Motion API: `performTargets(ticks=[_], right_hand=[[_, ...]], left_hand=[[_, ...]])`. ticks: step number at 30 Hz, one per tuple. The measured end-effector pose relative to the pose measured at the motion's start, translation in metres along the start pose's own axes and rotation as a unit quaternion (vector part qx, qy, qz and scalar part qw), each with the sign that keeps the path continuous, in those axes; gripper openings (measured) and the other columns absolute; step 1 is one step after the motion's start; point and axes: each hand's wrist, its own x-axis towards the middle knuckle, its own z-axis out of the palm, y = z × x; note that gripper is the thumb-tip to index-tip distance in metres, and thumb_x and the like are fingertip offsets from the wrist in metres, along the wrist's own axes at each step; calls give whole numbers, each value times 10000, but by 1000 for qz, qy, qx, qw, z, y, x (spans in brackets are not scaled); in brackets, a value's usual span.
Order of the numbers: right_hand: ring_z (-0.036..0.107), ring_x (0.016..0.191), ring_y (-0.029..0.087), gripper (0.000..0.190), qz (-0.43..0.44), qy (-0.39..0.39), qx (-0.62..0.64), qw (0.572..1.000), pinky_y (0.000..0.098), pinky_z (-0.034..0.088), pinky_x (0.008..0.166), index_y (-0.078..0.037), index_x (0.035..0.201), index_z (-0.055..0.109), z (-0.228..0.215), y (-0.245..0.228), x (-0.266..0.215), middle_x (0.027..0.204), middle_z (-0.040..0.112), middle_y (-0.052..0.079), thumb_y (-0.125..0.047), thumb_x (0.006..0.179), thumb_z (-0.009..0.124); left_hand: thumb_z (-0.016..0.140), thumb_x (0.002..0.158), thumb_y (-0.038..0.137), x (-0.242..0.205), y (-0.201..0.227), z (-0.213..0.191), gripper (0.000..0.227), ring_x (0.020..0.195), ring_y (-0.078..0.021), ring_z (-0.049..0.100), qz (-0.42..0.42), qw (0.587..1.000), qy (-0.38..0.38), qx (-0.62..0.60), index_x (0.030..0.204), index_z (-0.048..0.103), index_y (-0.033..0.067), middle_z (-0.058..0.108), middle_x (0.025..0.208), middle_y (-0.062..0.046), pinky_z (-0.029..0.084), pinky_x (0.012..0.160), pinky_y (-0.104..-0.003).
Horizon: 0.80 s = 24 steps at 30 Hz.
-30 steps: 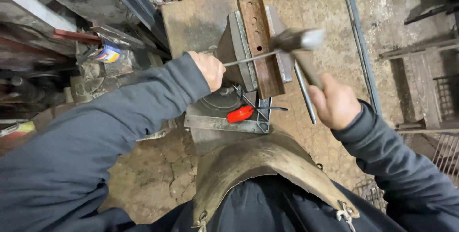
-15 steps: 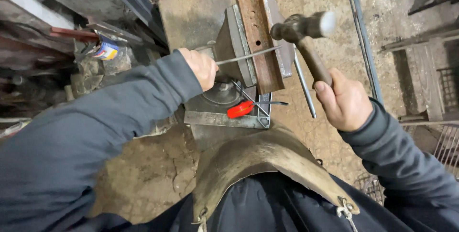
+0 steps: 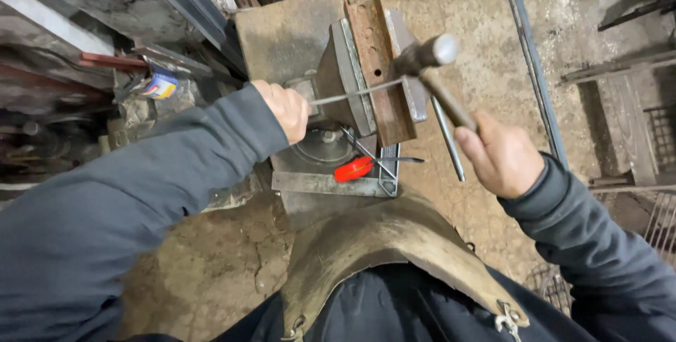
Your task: Shaping metal rods by hammering them in a vise and bending them over a circular template in a workshop.
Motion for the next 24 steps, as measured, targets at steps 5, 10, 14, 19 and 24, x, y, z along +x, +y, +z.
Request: performTargets(ticks=[5, 10, 14, 19, 24], right_hand=[[630, 623, 452, 267, 3, 38, 26, 999, 504, 501, 588, -11, 1014, 563, 12, 8, 1, 671, 610, 236, -276, 1034, 538], [627, 609, 439, 293, 34, -5, -2, 999, 499, 490, 591, -24, 929, 582, 5, 9, -9, 670, 608, 224, -288, 1052, 561], [634, 651, 410, 267, -7, 88, 43, 995, 466, 482, 600, -17, 969, 577, -11, -4, -14, 702, 614, 176, -257, 1081, 540], [612, 626, 383, 246, -50, 79, 69, 993, 436, 473, 592, -18, 995, 588, -6, -7, -15, 713, 586, 173, -246, 1071, 539], [606, 592, 377, 245, -29, 69, 62, 995, 431, 468, 572, -25, 972, 579, -8, -13, -16, 668, 573, 172, -253, 1055, 550]], left_hand=[[644, 890, 210, 2, -2, -7, 256, 531, -192, 455, 11, 1000, -13, 6, 682, 576, 78, 443, 596, -53, 304, 491, -371], [636, 911, 224, -1, -2, -7, 275, 526, -189, 464, -6, 999, -16, -30, 677, 558, 102, 442, 590, -37, 311, 491, -369], [637, 965, 248, -4, -5, -11, 348, 507, -179, 467, -8, 999, -10, -38, 656, 538, 121, 441, 589, -26, 305, 466, -363], [645, 992, 255, -1, 3, -3, 377, 517, -182, 471, -28, 999, 3, -39, 653, 534, 130, 441, 601, -20, 309, 480, -366], [643, 953, 252, 2, 8, 2, 326, 535, -184, 461, -19, 1000, 5, -15, 674, 565, 103, 442, 607, -35, 310, 494, -370]])
